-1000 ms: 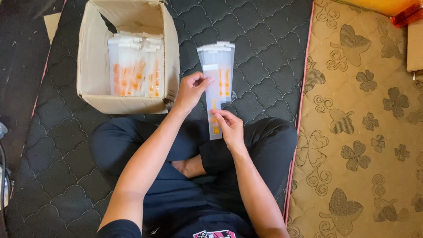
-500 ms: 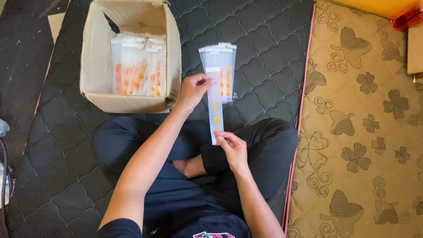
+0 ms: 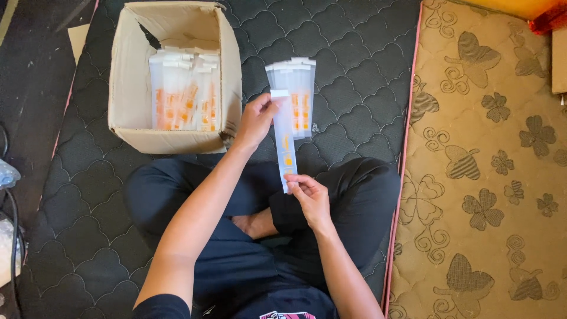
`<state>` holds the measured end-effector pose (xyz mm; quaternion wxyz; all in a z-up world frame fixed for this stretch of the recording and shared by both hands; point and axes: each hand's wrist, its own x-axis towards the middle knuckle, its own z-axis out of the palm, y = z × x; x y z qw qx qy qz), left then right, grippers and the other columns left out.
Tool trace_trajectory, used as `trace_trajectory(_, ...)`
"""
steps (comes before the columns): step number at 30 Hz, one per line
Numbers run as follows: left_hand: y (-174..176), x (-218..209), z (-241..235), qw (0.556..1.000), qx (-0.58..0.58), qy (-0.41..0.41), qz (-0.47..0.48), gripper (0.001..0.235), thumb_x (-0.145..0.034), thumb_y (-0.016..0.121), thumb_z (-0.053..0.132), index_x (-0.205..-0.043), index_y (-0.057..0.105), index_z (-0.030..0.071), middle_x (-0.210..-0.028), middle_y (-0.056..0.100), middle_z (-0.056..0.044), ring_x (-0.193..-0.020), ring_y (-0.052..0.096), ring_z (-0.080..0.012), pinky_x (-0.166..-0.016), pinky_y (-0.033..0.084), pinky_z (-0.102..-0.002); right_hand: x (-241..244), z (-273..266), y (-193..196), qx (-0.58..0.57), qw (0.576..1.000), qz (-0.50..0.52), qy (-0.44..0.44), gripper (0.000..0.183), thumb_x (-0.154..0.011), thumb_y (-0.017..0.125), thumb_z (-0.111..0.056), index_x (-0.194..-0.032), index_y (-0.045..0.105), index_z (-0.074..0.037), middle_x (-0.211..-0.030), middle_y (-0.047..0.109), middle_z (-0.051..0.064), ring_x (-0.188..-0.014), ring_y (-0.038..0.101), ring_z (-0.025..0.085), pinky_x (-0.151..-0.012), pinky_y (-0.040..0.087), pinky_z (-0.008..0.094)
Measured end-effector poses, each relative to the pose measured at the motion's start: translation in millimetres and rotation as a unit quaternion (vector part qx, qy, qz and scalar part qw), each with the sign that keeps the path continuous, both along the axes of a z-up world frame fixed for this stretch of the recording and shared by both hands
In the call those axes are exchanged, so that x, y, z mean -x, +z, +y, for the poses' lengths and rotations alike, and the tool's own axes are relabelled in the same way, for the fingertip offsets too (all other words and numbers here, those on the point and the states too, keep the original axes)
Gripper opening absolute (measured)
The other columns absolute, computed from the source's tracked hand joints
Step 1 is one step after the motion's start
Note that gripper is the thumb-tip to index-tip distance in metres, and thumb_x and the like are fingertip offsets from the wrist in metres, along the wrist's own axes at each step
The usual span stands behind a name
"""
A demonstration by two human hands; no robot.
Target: The person sits cross-legged on a mattress and repeatedly takes small, flat, white packets with orange markings from a cardboard box. They fold each packet in half and place it into a growing stack on the mattress beside the box.
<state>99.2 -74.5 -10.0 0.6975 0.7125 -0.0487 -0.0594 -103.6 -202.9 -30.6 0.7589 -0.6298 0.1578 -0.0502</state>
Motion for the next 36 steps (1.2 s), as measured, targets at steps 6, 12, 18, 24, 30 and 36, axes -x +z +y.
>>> trace_trajectory(6, -29.2, -40.4, -8.2, 0.998, -0.049, 0.039, 0.018, 0.013, -0.097, 0.065, 0.017, -0.101, 0.075, 0.010, -0.083, 0.064, -0.007, -0.068, 0.061, -0.0141, -0.067, 0.052, -0.029, -23.6, -7.8, 13.7, 0.024, 0.996, 0.057, 0.068, 0.032, -0.091, 0.074, 0.000, -0.123, 0.070, 0.003, -0.085, 0.073, 0.015, -0.072, 0.069, 0.015, -0.079, 0.060, 0.031)
trace_trajectory(12, -27.2, -88.8, -47.6, 0.990, -0.096, 0.102, 0.008, 0.024, -0.081, 0.067, 0.010, -0.101, 0.078, 0.017, -0.085, 0.068, -0.002, -0.073, 0.066, -0.0130, -0.070, 0.054, -0.030, -82.6, -31.7, 24.2, 0.236, 0.960, 0.104, 0.106, 0.018, -0.094, 0.069, -0.006, -0.111, 0.076, -0.006, -0.104, 0.076, 0.015, -0.070, 0.076, 0.018, -0.071, 0.061, 0.033)
trace_trajectory(18, -75.9, -137.5, -69.1, 0.942, -0.306, 0.130, 0.042, 0.015, -0.081, 0.067, 0.026, -0.093, 0.073, 0.031, -0.086, 0.075, 0.012, -0.088, 0.072, -0.0160, -0.084, 0.046, -0.038, -143.2, -52.7, -14.7, 0.368, 0.902, 0.201, 0.102, 0.012, -0.087, 0.073, -0.022, -0.099, 0.077, -0.024, -0.093, 0.080, -0.005, -0.094, 0.075, 0.025, -0.085, 0.056, 0.041)
trace_trajectory(24, -105.1, -167.7, -85.2, 0.908, -0.406, 0.104, 0.013, 0.008, -0.086, 0.068, 0.024, -0.092, 0.070, 0.028, -0.094, 0.074, 0.007, -0.102, 0.067, -0.0231, -0.091, 0.043, -0.045, -178.0, -58.0, -68.2, 0.391, 0.889, 0.232, 0.061, 0.009, -0.088, 0.071, -0.020, -0.096, 0.076, -0.021, -0.092, 0.080, 0.001, -0.091, 0.076, 0.029, -0.082, 0.056, 0.042)
trace_trajectory(30, -148.1, -184.6, -87.6, 0.862, -0.492, 0.109, -0.048, 0.014, -0.079, 0.081, 0.017, -0.084, 0.071, 0.026, -0.098, 0.061, 0.000, -0.100, 0.062, -0.0293, -0.083, 0.047, -0.049, -183.6, -48.7, -66.8, 0.439, 0.860, 0.249, 0.077, 0.007, -0.089, 0.070, -0.018, -0.095, 0.075, -0.018, -0.096, 0.079, 0.006, -0.095, 0.075, 0.035, -0.084, 0.059, 0.048)
trace_trajectory(36, -139.6, -169.3, -93.9, 0.861, -0.462, 0.173, -0.124, 0.062, -0.071, 0.090, 0.015, -0.125, 0.060, 0.019, -0.111, 0.057, -0.010, -0.103, 0.064, -0.0361, -0.084, 0.054, -0.055, -183.0, -45.5, -61.8, 0.488, 0.833, 0.254, 0.064, 0.016, -0.086, 0.071, -0.033, -0.098, 0.072, -0.021, -0.102, 0.071, 0.009, -0.098, 0.072, 0.039, -0.086, 0.058, 0.051)
